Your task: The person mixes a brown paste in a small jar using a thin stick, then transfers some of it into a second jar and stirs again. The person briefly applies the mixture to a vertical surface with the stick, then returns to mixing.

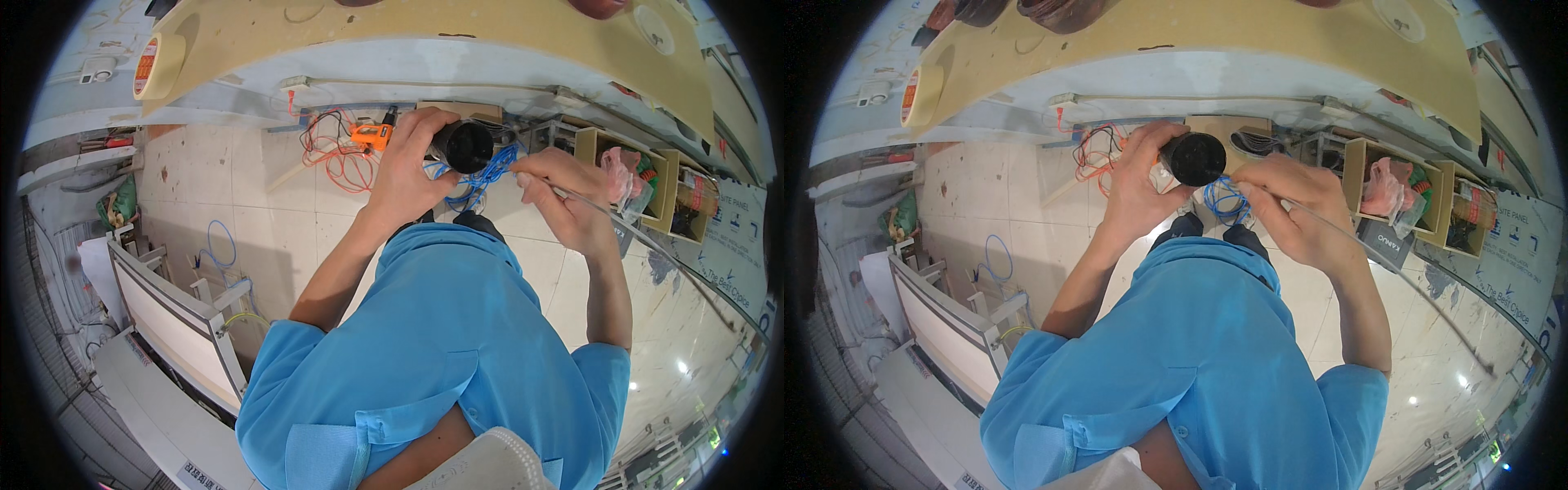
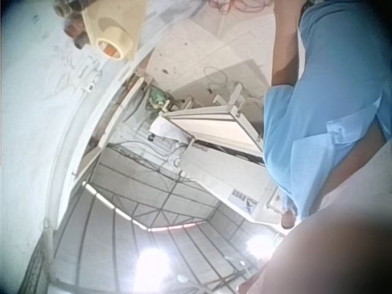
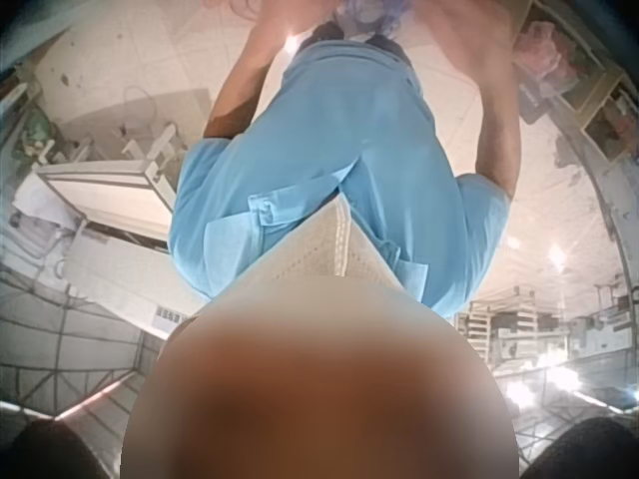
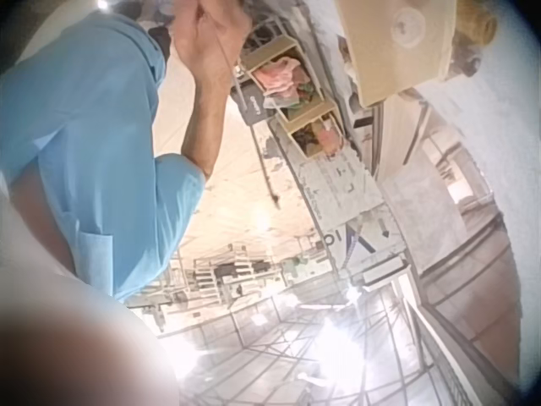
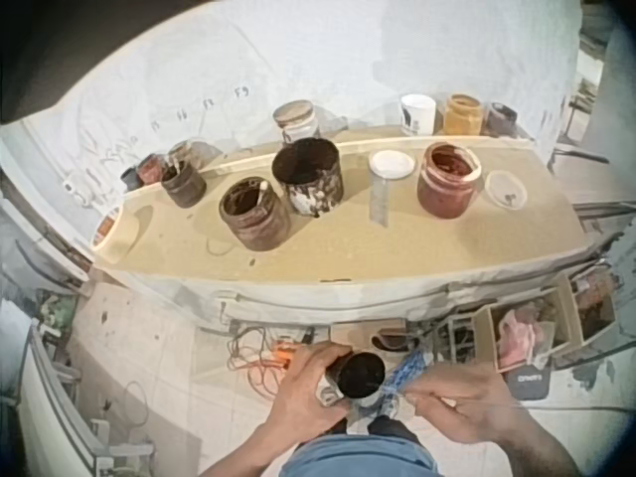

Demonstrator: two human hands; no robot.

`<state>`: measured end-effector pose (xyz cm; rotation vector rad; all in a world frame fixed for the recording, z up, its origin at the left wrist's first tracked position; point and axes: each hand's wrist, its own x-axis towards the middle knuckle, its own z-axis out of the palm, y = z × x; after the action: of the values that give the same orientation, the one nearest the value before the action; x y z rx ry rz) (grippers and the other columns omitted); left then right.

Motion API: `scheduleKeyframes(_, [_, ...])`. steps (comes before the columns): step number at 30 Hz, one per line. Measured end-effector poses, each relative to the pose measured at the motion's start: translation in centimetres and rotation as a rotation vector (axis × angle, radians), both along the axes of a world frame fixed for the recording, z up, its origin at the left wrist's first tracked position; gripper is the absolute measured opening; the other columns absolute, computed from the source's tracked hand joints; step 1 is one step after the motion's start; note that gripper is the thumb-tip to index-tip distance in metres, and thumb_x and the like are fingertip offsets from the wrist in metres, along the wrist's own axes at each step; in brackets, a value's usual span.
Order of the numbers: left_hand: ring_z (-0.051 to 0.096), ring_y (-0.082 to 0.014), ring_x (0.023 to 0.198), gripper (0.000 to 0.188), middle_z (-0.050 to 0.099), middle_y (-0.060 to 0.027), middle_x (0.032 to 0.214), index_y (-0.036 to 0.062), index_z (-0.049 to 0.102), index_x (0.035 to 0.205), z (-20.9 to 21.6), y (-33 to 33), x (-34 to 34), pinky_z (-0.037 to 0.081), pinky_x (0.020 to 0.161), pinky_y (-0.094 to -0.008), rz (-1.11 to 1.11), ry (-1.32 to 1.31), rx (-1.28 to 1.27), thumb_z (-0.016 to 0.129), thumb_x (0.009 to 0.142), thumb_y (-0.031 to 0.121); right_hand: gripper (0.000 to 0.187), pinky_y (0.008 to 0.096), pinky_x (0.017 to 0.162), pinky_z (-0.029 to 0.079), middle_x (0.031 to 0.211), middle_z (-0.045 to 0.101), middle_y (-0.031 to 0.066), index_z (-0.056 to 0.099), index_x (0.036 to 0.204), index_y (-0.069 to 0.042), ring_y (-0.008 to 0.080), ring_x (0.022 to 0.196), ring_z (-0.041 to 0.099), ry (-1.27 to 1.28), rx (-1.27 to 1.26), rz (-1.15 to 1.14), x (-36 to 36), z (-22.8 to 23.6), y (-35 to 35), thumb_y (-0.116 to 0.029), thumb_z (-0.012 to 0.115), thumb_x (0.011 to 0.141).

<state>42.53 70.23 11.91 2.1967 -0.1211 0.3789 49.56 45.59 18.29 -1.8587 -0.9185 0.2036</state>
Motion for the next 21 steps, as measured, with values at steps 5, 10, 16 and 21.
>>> scheduleKeyframes(5, [0.063,-0.0362,0.123,0.074,0.064,-0.0156,0.130,0.0065,0.062,0.132,0.07,-0.16,0.10,0.052,0.104,-0.0454,0.001,0.023,-0.027,0.086,0.063,0.000,0.011,0.0359,0.066,0.054,0.093,0.073,0.0136,0.073,0.104,-0.001,0.0281,0.077,0.070,-0.084,-0.041,-0.044,0.12,0.32,0.03,0.000,0.071,0.094])
scheduleKeyframes(10, [0.063,-0.0363,0.123,0.075,0.064,-0.0157,0.129,0.0064,0.061,0.133,0.05,-0.01,0.24,0.052,0.104,-0.0455,0.002,0.014,-0.013,0.087,0.062,-0.001,0.012,0.0369,0.066,0.055,0.093,0.074,0.0134,0.074,0.106,-0.002,0.0287,0.077,0.070,-0.046,-0.031,0.011,-0.42,0.41,0.03,-0.001,0.071,0.094])
scheduleKeyframes(16, [0.063,-0.0354,0.123,0.075,0.064,-0.0149,0.130,0.0069,0.061,0.132,-0.02,-0.10,0.24,0.052,0.105,-0.0452,0.008,0.026,-0.017,0.088,0.063,0.000,0.012,0.0369,0.068,0.055,0.091,0.073,0.0135,0.074,0.106,-0.001,0.0288,0.077,0.070,-0.015,-0.005,0.058,-0.16,0.00,0.09,-0.002,0.072,0.094])
scheduleKeyframes(21, [0.063,-0.0349,0.123,0.074,0.065,-0.0143,0.130,0.0070,0.061,0.132,0.04,-0.53,0.13,0.053,0.103,-0.0450,0.005,-0.009,-0.026,0.089,0.063,0.001,0.011,0.0374,0.067,0.055,0.091,0.072,0.0140,0.074,0.105,-0.002,0.0300,0.078,0.070,-0.056,0.018,-0.058,-0.09,0.00,-0.29,-0.002,0.071,0.094])
